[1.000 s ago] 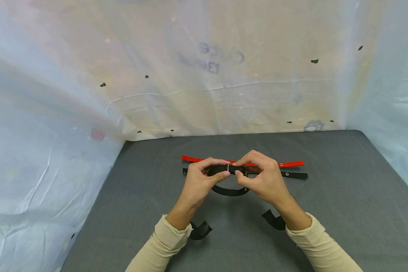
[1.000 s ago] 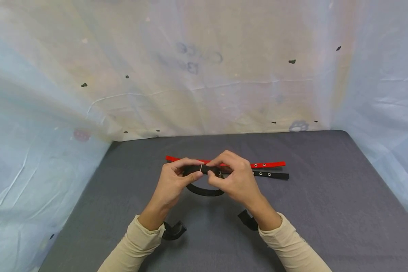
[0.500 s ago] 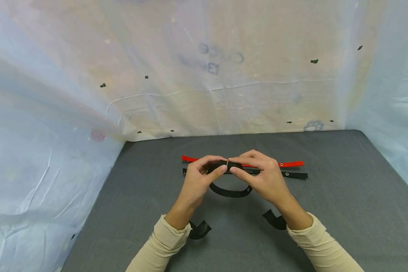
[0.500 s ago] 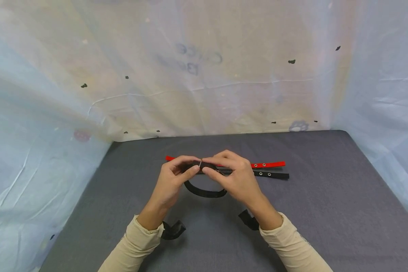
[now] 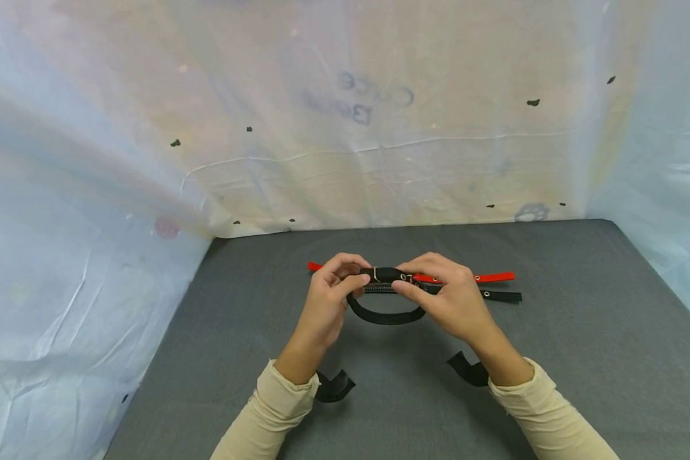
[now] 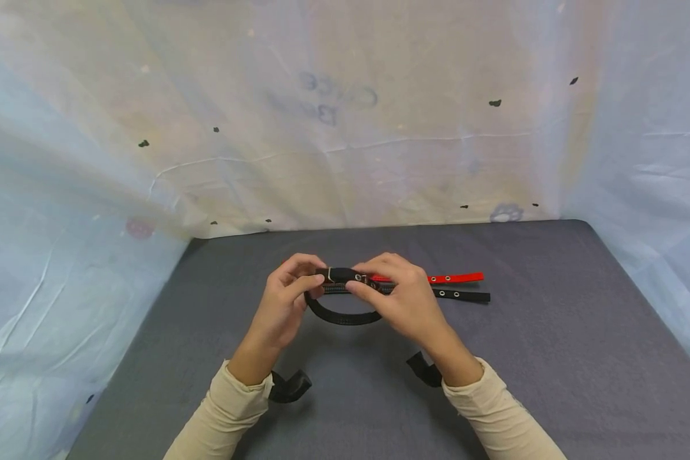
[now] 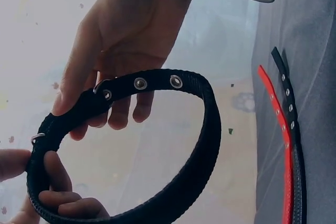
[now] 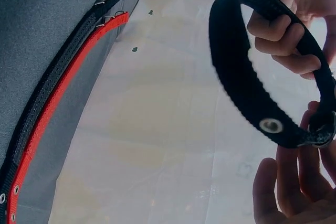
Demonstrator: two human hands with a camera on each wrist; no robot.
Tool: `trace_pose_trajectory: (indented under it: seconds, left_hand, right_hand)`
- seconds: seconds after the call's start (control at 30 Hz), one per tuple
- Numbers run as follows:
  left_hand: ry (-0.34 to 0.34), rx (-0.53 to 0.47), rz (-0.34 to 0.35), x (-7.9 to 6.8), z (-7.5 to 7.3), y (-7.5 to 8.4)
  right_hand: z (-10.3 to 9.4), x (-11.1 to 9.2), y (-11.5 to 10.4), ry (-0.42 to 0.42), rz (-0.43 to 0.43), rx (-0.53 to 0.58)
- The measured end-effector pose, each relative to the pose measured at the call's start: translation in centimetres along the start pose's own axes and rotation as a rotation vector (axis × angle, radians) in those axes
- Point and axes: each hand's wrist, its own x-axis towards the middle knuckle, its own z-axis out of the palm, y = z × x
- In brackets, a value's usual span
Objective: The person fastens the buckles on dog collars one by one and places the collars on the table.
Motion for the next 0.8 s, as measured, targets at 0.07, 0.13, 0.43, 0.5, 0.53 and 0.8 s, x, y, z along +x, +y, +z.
trace_pose_trajectory:
  seconds: [0.07, 0.13, 0.43, 0.5, 0.53, 0.8]
  left_hand:
    - [-0.005, -0.009, -0.001, -0.01, -0.03, 0.09]
    - [-0.01, -0.012, -0.003, -0.01, -0.07, 0.11]
    - [-0.038, -0.026, -0.035, -0.06, -0.04, 0.36]
    - [-0.054, -0.023, -0.036, -0.09, -0.01, 0.41]
    - [-0.06, -0.018, -0.032, -0.1, -0.02, 0.41]
    - [-0.061, 0.208, 0.086, -0.01, -0.42, -0.01]
  right_hand:
    - [0.04, -0.01, 0.04, 0.015, -0.003, 0.011]
    - [0.15, -0.04, 0.17, 0.034, -0.011, 0.028]
    - [0.33, -0.06, 0.28, 0.086, -0.067, 0.1]
    - [0.33, -0.02, 0.21, 0.113, -0.067, 0.104]
    - [0.34, -0.01, 0.19, 0.125, -0.066, 0.104]
    - [0.1, 0.12, 0.23, 0.149, -0.03, 0.119]
